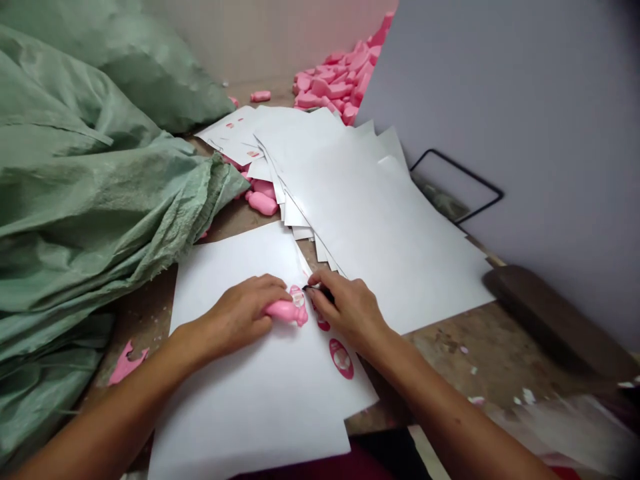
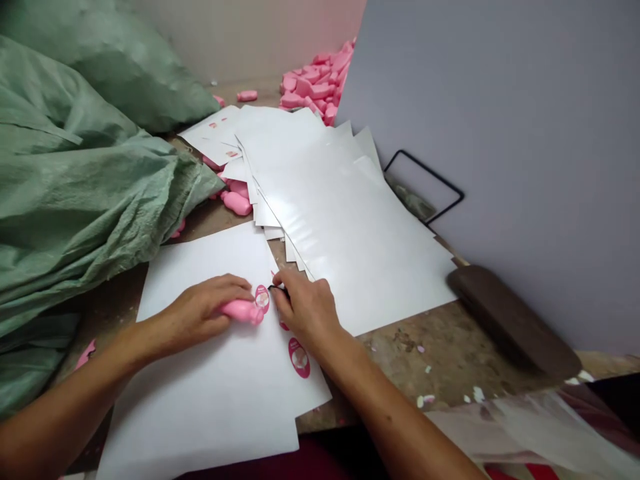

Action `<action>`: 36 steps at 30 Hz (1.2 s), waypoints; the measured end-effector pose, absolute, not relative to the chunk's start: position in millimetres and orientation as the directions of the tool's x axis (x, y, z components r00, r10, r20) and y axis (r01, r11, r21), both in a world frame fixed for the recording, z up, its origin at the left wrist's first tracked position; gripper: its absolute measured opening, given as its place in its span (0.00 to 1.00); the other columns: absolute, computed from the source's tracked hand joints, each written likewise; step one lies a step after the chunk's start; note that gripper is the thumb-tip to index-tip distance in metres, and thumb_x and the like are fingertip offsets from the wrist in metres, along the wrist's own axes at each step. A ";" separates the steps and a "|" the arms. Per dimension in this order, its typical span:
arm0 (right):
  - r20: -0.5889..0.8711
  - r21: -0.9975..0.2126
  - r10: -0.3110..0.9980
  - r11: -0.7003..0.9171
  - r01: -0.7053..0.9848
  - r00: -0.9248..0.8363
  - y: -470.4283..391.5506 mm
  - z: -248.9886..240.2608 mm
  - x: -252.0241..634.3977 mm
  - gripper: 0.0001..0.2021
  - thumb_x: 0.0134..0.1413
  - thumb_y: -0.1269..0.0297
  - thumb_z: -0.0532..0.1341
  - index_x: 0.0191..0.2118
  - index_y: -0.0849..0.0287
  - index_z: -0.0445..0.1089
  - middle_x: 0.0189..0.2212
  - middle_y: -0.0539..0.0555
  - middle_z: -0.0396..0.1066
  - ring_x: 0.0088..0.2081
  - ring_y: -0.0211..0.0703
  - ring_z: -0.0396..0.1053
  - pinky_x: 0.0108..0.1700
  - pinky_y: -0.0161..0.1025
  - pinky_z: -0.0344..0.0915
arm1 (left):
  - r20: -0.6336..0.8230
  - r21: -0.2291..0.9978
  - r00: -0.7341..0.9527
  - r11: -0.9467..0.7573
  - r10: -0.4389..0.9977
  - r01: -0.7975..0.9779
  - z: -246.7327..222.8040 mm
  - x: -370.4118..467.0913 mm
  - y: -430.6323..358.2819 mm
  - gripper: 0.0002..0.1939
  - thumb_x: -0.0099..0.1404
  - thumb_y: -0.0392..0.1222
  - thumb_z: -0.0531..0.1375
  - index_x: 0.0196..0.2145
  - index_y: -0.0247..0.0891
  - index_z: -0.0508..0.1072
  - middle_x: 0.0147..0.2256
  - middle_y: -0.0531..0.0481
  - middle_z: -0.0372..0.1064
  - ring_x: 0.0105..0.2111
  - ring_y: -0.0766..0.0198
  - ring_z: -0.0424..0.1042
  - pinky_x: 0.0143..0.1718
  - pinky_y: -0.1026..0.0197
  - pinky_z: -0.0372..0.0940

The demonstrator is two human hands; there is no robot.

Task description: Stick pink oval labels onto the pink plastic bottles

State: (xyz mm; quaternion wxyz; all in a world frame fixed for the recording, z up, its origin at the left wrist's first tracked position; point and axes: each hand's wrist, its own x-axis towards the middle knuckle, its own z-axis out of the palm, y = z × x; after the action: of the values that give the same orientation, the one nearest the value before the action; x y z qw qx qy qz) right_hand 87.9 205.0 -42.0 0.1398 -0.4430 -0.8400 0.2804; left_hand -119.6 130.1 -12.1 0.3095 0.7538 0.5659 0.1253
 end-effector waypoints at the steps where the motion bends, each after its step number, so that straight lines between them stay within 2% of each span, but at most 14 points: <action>1: 0.001 -0.571 0.815 0.476 0.669 -0.579 205.8 -44.4 85.8 0.05 0.59 0.66 0.55 0.37 0.54 0.69 0.26 0.48 0.74 0.27 0.41 0.67 0.34 0.38 0.53 | -0.183 0.599 0.382 -0.205 0.906 0.774 -14.4 -118.3 128.6 0.28 0.53 0.26 0.53 0.50 0.43 0.73 0.58 0.46 0.67 0.54 0.53 0.68 0.55 0.51 0.62; 3: 0.038 -0.523 0.806 0.520 0.676 -0.591 205.5 -48.4 82.8 0.05 0.59 0.67 0.55 0.37 0.55 0.68 0.30 0.49 0.76 0.29 0.41 0.68 0.36 0.39 0.52 | -0.224 0.551 0.414 -0.236 0.882 0.800 -19.0 -118.4 129.0 0.33 0.53 0.27 0.54 0.55 0.45 0.72 0.65 0.45 0.59 0.58 0.48 0.65 0.57 0.47 0.60; 6: 0.094 -0.457 0.797 0.567 0.685 -0.597 203.2 -52.2 81.0 0.05 0.60 0.68 0.55 0.37 0.56 0.68 0.33 0.51 0.77 0.30 0.41 0.69 0.37 0.40 0.51 | -0.266 0.515 0.419 -0.240 0.868 0.823 -21.4 -119.6 132.4 0.35 0.54 0.27 0.54 0.58 0.45 0.70 0.67 0.43 0.54 0.58 0.45 0.65 0.56 0.44 0.61; 12: 0.166 -0.400 0.773 0.620 0.675 -0.612 200.5 -55.3 81.4 0.06 0.61 0.68 0.53 0.36 0.57 0.68 0.32 0.51 0.76 0.28 0.41 0.69 0.36 0.40 0.50 | -0.307 0.498 0.419 -0.231 0.854 0.836 -15.1 -115.6 135.2 0.34 0.54 0.27 0.54 0.58 0.44 0.71 0.68 0.42 0.53 0.58 0.44 0.64 0.56 0.42 0.62; 19: 0.127 -0.496 0.793 0.571 0.654 -0.596 204.1 -55.6 80.9 0.06 0.61 0.67 0.54 0.35 0.55 0.67 0.29 0.49 0.75 0.27 0.40 0.68 0.36 0.39 0.54 | -0.348 0.493 0.407 -0.205 0.844 0.846 -12.5 -114.5 137.2 0.33 0.55 0.26 0.54 0.57 0.46 0.72 0.68 0.45 0.52 0.53 0.47 0.67 0.55 0.45 0.63; 25: 0.135 -0.529 0.780 0.578 0.621 -0.611 205.1 -53.4 86.6 0.05 0.61 0.67 0.54 0.37 0.54 0.68 0.27 0.48 0.74 0.28 0.41 0.69 0.36 0.39 0.56 | -0.335 0.505 0.410 -0.206 0.848 0.838 -14.4 -114.7 135.6 0.33 0.55 0.26 0.54 0.57 0.47 0.72 0.68 0.45 0.52 0.50 0.48 0.67 0.54 0.46 0.63; 30: 0.201 -0.487 0.764 0.621 0.614 -0.613 204.3 -58.1 87.6 0.06 0.63 0.66 0.54 0.38 0.55 0.68 0.31 0.49 0.76 0.29 0.40 0.70 0.36 0.40 0.54 | -0.356 0.504 0.403 -0.190 0.843 0.842 -11.6 -113.7 135.7 0.32 0.55 0.26 0.54 0.55 0.48 0.73 0.68 0.46 0.51 0.49 0.49 0.66 0.53 0.46 0.63; 36: 0.285 -0.413 0.730 0.678 0.608 -0.621 202.9 -63.1 82.0 0.06 0.62 0.69 0.55 0.37 0.57 0.68 0.31 0.49 0.76 0.29 0.40 0.70 0.35 0.39 0.50 | -0.355 0.510 0.402 -0.185 0.844 0.840 -8.7 -113.8 135.9 0.33 0.55 0.26 0.53 0.55 0.49 0.73 0.68 0.47 0.52 0.50 0.49 0.66 0.52 0.46 0.63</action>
State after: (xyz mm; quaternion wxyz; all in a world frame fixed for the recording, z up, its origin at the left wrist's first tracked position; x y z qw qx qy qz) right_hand 82.0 202.9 -63.1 0.2191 -0.3763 -0.8894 0.1392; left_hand -113.8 135.9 -8.7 0.3290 0.7698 0.5469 0.0031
